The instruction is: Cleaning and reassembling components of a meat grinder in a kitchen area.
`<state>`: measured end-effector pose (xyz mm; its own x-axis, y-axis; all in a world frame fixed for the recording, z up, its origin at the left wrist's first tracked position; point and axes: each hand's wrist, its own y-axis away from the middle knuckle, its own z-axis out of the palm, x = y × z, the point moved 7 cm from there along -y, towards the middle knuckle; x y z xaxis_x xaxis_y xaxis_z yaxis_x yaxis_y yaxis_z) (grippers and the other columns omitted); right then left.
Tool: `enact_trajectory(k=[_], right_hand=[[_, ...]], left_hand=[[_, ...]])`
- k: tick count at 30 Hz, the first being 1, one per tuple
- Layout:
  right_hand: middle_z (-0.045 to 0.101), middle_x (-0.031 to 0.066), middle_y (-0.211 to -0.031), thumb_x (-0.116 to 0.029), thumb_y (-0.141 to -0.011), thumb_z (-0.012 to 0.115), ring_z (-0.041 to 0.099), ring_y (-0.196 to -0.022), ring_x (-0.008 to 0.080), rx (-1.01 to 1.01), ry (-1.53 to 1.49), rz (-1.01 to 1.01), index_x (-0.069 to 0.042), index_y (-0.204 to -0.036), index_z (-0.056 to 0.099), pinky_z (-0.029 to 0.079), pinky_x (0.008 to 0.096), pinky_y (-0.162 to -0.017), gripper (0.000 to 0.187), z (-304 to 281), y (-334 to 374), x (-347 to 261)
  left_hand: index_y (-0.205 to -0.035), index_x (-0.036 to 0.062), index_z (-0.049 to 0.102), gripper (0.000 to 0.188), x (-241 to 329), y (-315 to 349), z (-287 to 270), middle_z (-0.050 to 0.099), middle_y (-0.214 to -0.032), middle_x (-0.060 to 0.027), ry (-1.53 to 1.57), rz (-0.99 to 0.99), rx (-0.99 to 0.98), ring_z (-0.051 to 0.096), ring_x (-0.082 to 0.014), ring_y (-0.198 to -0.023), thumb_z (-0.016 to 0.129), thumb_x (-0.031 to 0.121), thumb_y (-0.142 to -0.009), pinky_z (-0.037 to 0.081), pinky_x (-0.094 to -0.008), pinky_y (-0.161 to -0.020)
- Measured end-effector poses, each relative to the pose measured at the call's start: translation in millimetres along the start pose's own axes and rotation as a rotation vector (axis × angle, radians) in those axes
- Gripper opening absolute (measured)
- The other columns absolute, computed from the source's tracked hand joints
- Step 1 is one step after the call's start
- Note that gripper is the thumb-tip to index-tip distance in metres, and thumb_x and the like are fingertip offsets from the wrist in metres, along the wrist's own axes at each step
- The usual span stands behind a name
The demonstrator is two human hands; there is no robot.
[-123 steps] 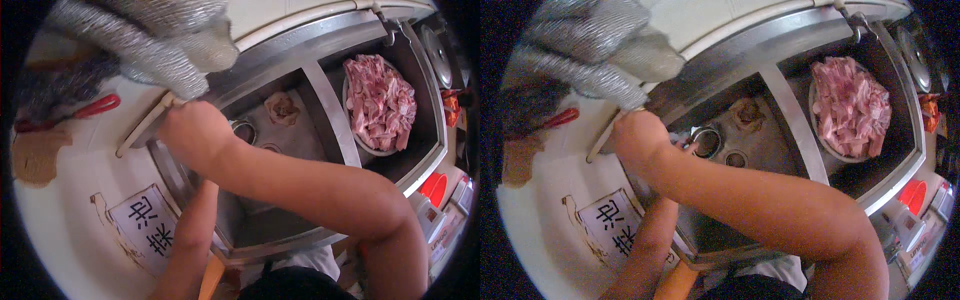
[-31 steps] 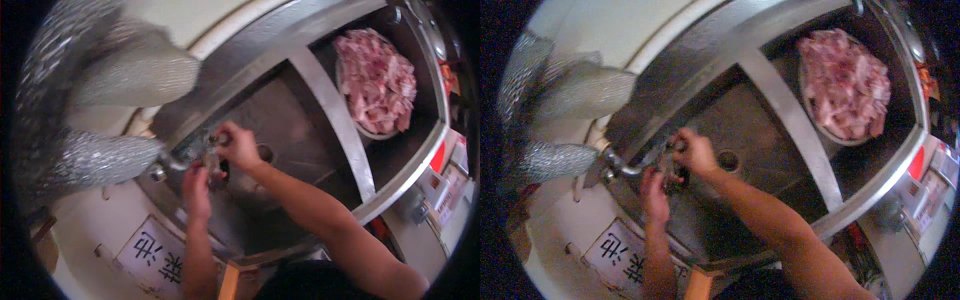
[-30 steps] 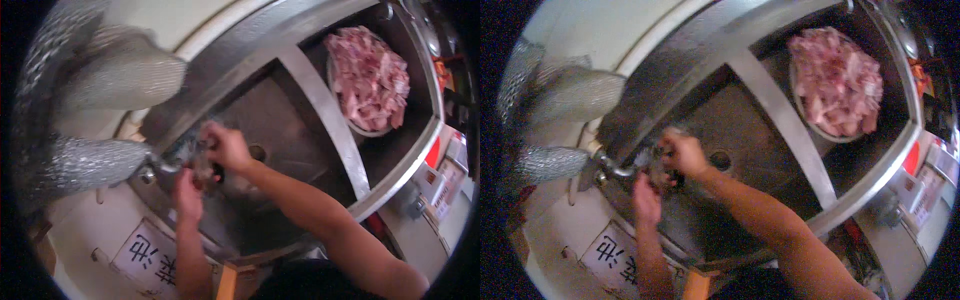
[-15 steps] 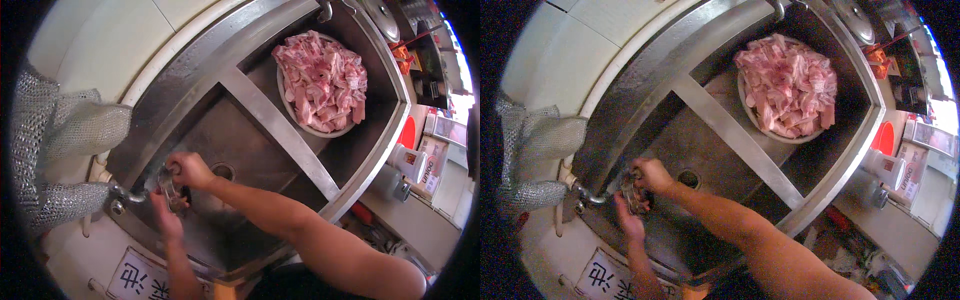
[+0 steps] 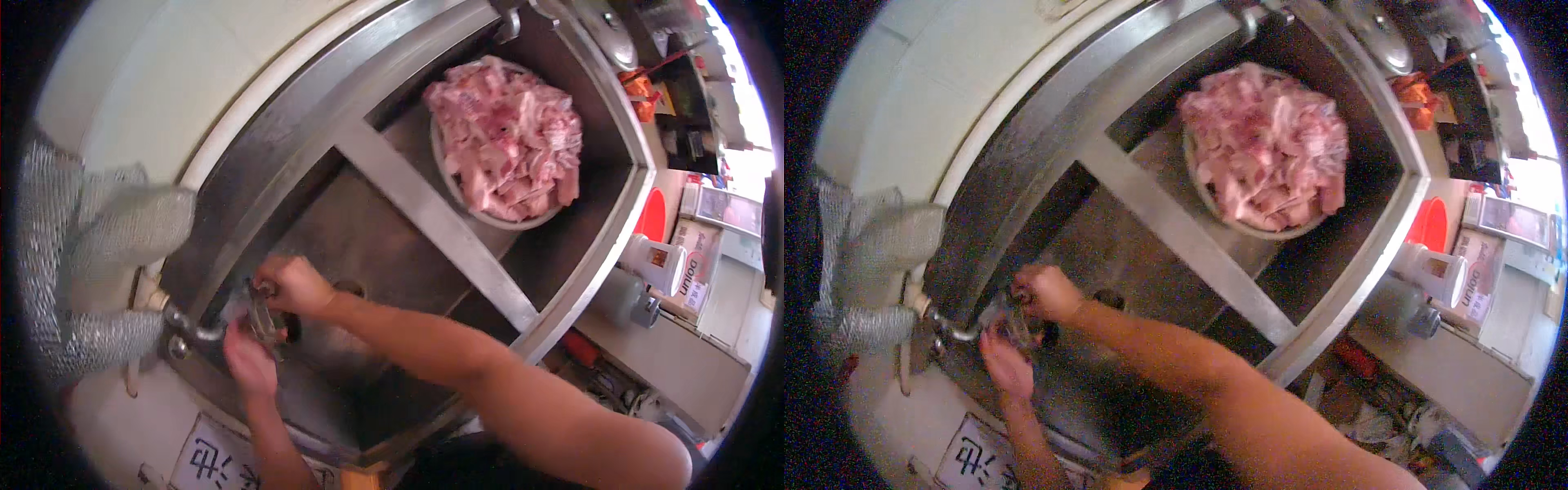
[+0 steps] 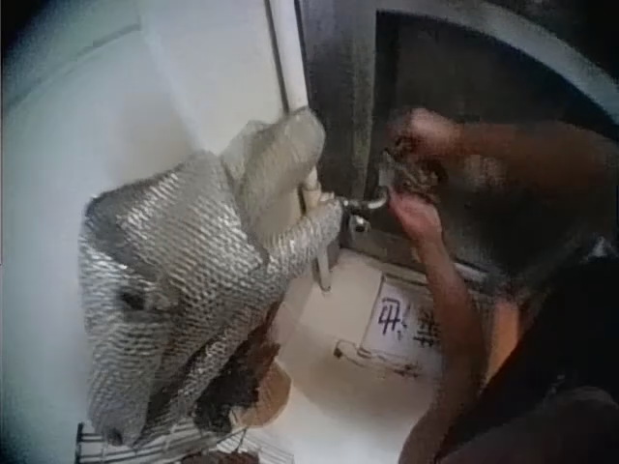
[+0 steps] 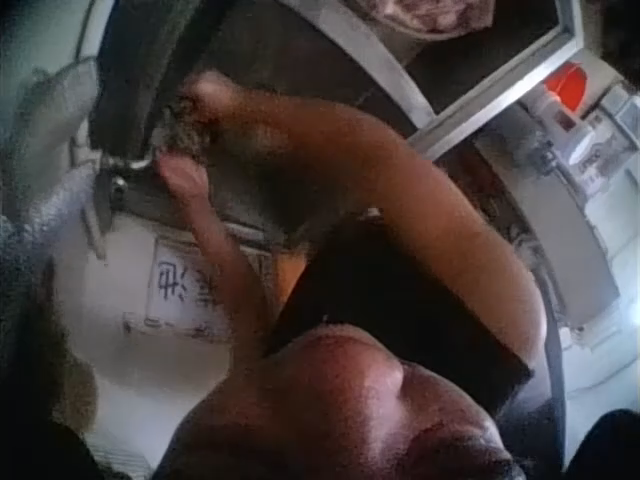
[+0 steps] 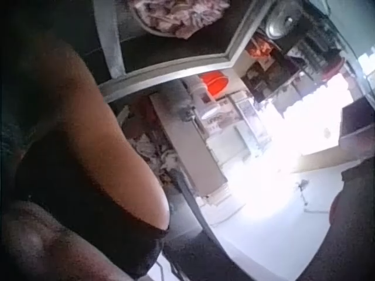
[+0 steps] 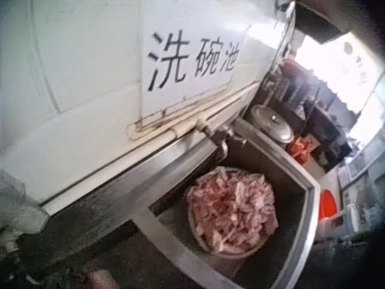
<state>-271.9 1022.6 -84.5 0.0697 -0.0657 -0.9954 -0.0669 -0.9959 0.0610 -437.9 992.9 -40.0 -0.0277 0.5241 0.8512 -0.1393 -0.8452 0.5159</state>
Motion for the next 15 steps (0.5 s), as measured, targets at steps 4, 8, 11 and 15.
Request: enact_trajectory(k=[4, 8, 11, 15], right_hand=[[0.065, 0.0115, -0.092, -0.012, -0.060, 0.083, 0.065, -0.093, 0.0320, -0.009, 0.267, -0.557, -0.007, -0.096, 0.068, 0.054, 0.0435, -0.083, 0.039, -9, 3, -35], [0.065, 0.0124, -0.092, -0.012, -0.063, 0.081, 0.066, -0.090, 0.0328, 0.082, 0.208, -0.205, -0.006, -0.096, 0.067, 0.055, 0.0433, -0.080, 0.037, -27, 0, 19], [0.066, 0.0140, -0.087, -0.012, -0.065, 0.080, 0.067, -0.080, 0.0350, 0.235, -0.015, 0.159, -0.004, -0.093, 0.066, 0.056, 0.0433, -0.072, 0.032, -18, 7, 33], [0.066, 0.0129, -0.091, -0.013, -0.065, 0.079, 0.067, -0.086, 0.0342, 0.154, 0.122, -0.047, -0.005, -0.093, 0.066, 0.056, 0.0422, -0.076, 0.032, -28, -3, 4]], left_hand=[[-0.119, 0.0072, 0.057, 0.055, 3, -35, 18, 0.061, -0.099, -0.0058, -0.371, -0.319, 0.203, 0.061, -0.0169, -0.078, 0.048, 0.058, -0.102, 0.048, -0.0311, -0.055], [-0.108, 0.0040, 0.059, 0.052, 17, -18, 45, 0.058, -0.078, -0.0051, -0.672, -0.179, 0.286, 0.059, -0.0163, -0.064, 0.051, 0.056, -0.102, 0.046, -0.0312, -0.050], [-0.131, -0.0053, 0.054, 0.063, 7, 2, 27, 0.065, -0.089, -0.0109, -0.361, 0.015, 0.211, 0.061, -0.0183, -0.065, 0.053, 0.050, -0.103, 0.049, -0.0322, -0.064], [-0.134, -0.0009, 0.055, 0.063, 17, -15, 20, 0.066, -0.098, -0.0110, 0.177, -0.168, 0.096, 0.062, -0.0191, -0.068, 0.051, 0.054, -0.102, 0.054, -0.0368, -0.074]])
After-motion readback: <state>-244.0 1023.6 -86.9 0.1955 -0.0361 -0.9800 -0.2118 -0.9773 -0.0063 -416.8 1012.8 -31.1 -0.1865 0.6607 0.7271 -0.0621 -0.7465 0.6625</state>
